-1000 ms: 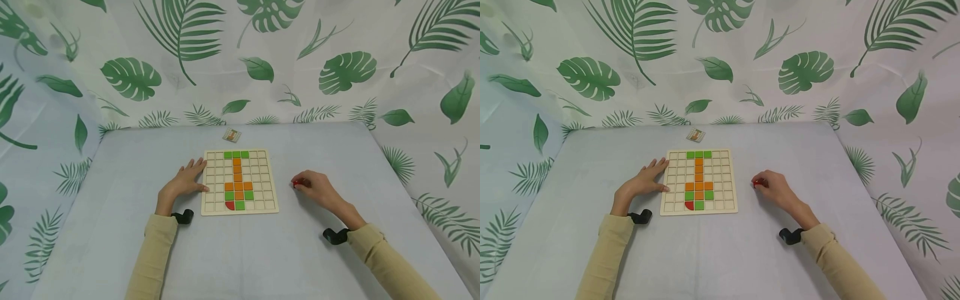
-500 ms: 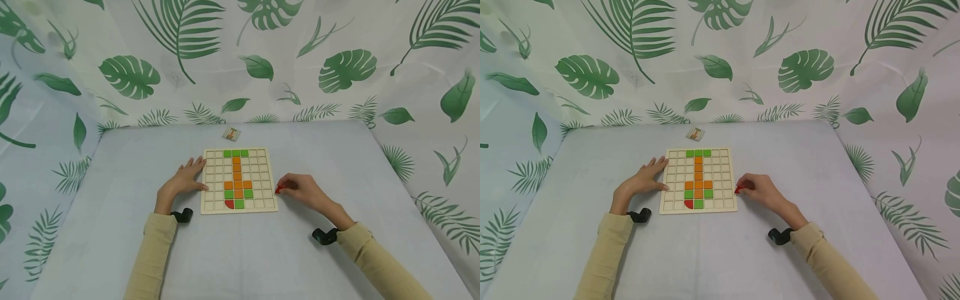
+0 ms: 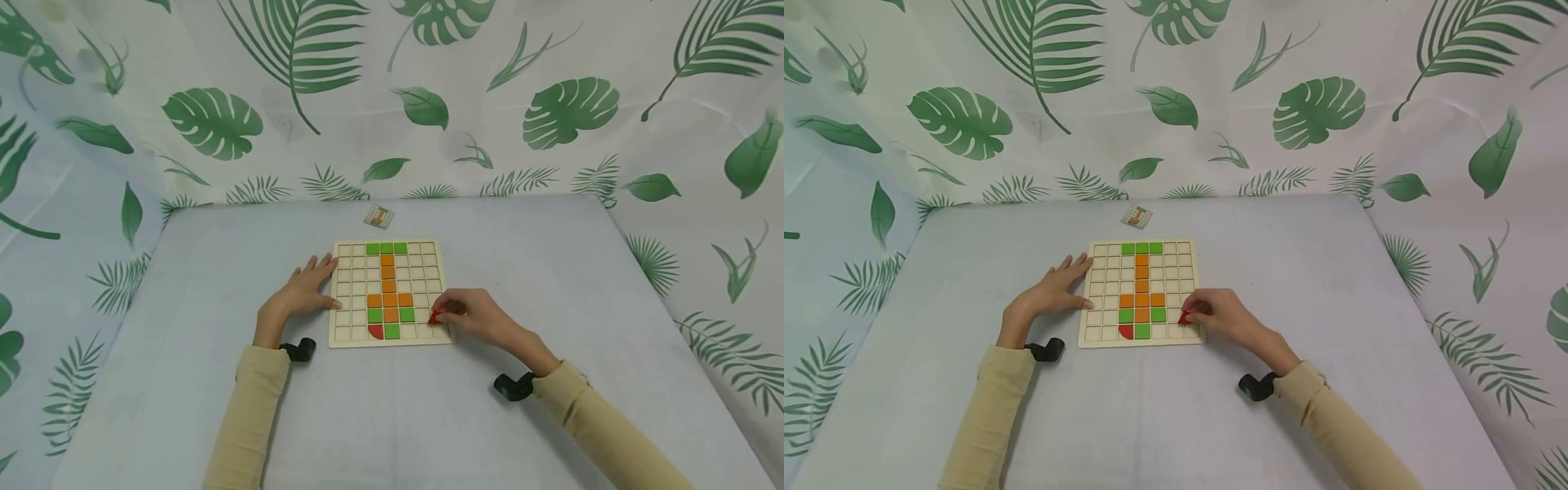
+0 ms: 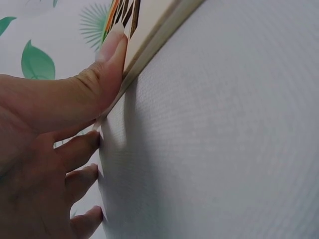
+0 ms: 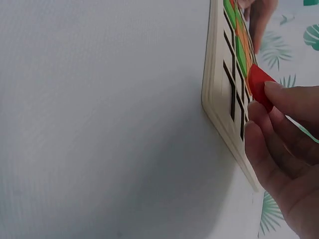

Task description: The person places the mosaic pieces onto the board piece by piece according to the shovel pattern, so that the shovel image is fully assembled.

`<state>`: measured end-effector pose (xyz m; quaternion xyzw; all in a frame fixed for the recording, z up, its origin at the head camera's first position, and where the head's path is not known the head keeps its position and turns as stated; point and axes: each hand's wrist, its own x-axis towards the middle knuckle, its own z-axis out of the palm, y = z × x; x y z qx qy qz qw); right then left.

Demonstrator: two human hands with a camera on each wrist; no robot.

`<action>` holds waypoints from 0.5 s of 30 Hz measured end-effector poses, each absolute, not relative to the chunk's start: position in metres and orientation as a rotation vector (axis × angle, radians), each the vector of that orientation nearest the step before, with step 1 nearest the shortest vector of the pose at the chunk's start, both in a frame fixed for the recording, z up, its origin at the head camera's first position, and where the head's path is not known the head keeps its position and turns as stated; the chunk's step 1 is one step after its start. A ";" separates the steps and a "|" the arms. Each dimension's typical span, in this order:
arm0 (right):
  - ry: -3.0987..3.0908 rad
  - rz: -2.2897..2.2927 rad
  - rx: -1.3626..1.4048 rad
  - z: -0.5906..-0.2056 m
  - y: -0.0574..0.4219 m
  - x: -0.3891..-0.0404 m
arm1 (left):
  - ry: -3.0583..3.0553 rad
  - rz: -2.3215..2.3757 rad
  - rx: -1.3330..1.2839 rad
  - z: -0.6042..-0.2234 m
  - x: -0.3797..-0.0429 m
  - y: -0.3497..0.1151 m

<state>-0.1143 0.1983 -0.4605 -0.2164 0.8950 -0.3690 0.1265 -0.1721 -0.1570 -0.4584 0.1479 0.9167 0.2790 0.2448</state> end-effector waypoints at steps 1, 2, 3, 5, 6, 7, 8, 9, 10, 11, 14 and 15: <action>2.603 -1.074 -0.639 -0.461 0.197 -0.114 | 2.503 0.761 0.405 -0.458 -0.172 -0.157; 2.598 -1.077 -0.649 -0.461 0.196 -0.113 | 2.503 0.761 0.406 -0.458 -0.172 -0.157; 2.594 -1.079 -0.662 -0.461 0.195 -0.113 | 2.503 0.761 0.406 -0.458 -0.172 -0.157; 2.582 -1.085 -0.680 -0.462 0.192 -0.113 | 2.503 0.760 0.407 -0.458 -0.172 -0.157; 2.579 -1.085 -0.686 -0.462 0.191 -0.112 | 2.504 0.757 0.408 -0.458 -0.172 -0.157; 2.574 -1.086 -0.693 -0.463 0.189 -0.112 | 2.505 0.753 0.409 -0.459 -0.172 -0.157; 2.567 -1.090 -0.697 -0.463 0.187 -0.112 | 2.506 0.749 0.409 -0.459 -0.172 -0.157; 2.562 -1.089 -0.700 -0.463 0.186 -0.112 | 2.508 0.746 0.409 -0.459 -0.172 -0.157; 2.557 -1.089 -0.701 -0.463 0.184 -0.112 | 2.511 0.744 0.410 -0.460 -0.172 -0.157; 2.552 -1.090 -0.701 -0.463 0.182 -0.112 | 2.512 0.742 0.410 -0.460 -0.172 -0.157; 2.541 -1.093 -0.708 -0.463 0.178 -0.113 | 2.516 0.743 0.409 -0.460 -0.172 -0.157; 2.540 -1.094 -0.713 -0.463 0.176 -0.113 | 2.516 0.745 0.409 -0.460 -0.172 -0.157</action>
